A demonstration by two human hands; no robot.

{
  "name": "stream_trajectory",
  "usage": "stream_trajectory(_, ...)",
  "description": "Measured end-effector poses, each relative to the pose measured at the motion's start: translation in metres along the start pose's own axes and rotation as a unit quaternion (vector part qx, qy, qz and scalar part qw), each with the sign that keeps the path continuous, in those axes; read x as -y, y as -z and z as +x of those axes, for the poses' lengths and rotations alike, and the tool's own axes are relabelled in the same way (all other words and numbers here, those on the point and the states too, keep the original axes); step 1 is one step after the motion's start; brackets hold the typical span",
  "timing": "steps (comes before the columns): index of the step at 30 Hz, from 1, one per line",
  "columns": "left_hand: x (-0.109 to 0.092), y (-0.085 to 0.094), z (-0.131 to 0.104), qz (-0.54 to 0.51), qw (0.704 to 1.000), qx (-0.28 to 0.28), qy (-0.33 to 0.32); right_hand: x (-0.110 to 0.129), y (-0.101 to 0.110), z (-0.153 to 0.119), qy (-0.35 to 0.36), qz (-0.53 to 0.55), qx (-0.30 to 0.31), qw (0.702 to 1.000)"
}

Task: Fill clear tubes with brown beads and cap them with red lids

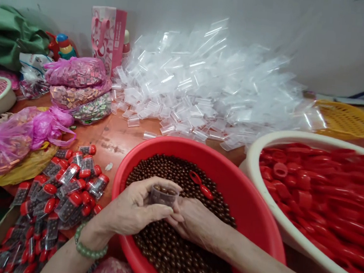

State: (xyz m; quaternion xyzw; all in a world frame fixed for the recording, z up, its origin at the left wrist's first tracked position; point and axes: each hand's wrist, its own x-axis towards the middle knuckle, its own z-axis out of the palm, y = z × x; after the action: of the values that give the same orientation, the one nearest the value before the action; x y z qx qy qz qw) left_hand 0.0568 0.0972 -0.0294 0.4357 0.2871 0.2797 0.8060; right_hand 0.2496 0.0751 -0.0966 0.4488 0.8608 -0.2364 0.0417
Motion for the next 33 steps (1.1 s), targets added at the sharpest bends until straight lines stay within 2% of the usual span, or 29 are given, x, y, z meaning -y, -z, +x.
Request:
stream_trajectory(7,0.007,0.001,0.005,-0.011,1.000,-0.016,-0.004,0.010,-0.002,0.004,0.002,-0.052,0.018,0.998)
stream_trajectory(14,0.014,0.009,0.004,-0.083,0.996,0.026,0.024,0.017,0.006,-0.002,0.004,-0.044,0.038,0.998)
stream_trajectory(17,0.018,0.013,0.004,-0.102,0.994,0.038,0.027,0.015,0.020,-0.012,-0.008,0.010,0.011,1.000)
stream_trajectory(20,0.021,0.017,0.004,-0.120,0.991,0.040,0.031,0.010,0.047,-0.025,-0.022,0.068,-0.038,0.997)
stream_trajectory(25,0.022,0.018,0.002,-0.124,0.991,0.027,0.051,0.012,0.096,-0.028,0.024,0.184,-0.153,0.971)
stream_trajectory(29,0.023,0.017,0.002,-0.107,0.992,0.027,0.066,0.023,0.102,-0.009,0.079,0.232,-0.119,0.962)
stream_trajectory(33,0.025,0.020,0.003,-0.112,0.988,0.071,0.078,0.023,0.093,0.005,0.093,0.225,-0.095,0.965)
